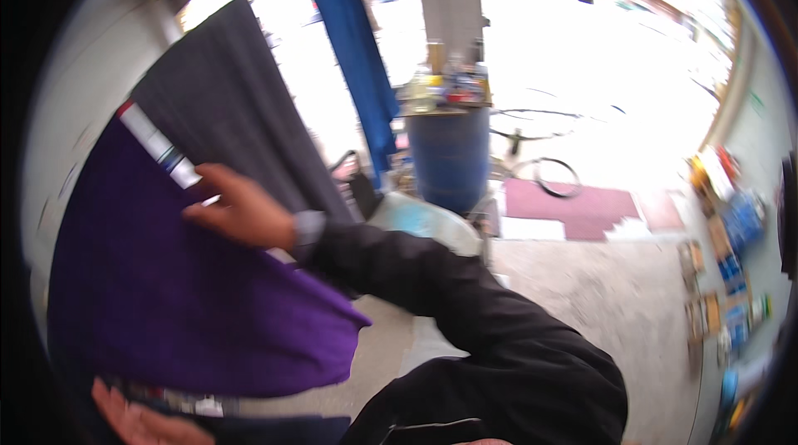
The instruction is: The person walks through a workshop and inspects several hanging fabric swatches in different colors, unfolding and feeling them. They then walk into a shop area and pick up a black plastic object, examining it closely by turning it over and manipulating its parts.
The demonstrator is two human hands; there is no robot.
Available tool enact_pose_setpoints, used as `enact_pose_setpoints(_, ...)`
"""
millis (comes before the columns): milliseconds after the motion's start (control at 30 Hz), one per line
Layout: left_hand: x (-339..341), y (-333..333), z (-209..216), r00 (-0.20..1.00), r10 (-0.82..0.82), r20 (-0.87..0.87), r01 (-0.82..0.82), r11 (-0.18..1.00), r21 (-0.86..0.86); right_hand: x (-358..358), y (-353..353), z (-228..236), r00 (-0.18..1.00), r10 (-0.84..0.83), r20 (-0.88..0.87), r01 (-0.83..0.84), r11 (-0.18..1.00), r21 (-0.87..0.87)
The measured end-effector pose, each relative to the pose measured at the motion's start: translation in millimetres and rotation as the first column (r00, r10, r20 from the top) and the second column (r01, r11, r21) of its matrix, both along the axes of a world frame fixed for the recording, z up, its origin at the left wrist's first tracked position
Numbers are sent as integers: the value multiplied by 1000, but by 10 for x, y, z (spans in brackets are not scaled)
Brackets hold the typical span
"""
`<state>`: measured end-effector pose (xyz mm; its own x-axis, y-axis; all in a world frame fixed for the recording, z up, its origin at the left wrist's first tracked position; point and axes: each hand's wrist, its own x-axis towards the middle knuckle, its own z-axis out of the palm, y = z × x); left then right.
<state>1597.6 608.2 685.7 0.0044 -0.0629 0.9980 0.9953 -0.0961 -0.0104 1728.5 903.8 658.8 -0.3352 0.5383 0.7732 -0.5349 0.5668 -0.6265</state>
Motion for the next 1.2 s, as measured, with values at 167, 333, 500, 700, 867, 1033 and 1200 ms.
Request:
enact_pose_setpoints(167, 165, 148, -144, 1000, -26, 3, 27, 998, -64, -67, 82, 547, 999, -20, -39, 22, 998, 63)
enact_pose_setpoints(333, 346, 508, -216, 965, -216, 152, 262, 855, -447, 351, 507, 798, 638, -627, -447, 770, 521, 369)
enact_pose_setpoints(500, 766, 1899, 3, 848, -461, 263, 528, 780, -336, 427, 794, 797, 677, -715, -172, 698, 551, 458)
enact_pose_setpoints(700, 772, 2763, 355, 781, -381, 496, 505, 851, -142, 361, 1084, 836, 724, -667, -176, 625, 525, 577)
enact_pose_setpoints(867, 588, 2990, 198, 778, -386, 495, 483, 872, -79, 505, 1117, 897, 774, -570, -277, 629, 640, 441)
enact_pose_setpoints(1033, 416, 3178, 117, 779, -254, 573, 376, 921, -104, 608, 1381, 1354, 847, -497, -189, 523, 843, 125)
enact_pose_setpoints(1200, 323, 3238, 218, 664, -284, 692, 460, 884, -78, 468, 1740, 1816, 639, -727, -251, 769, 615, 177)
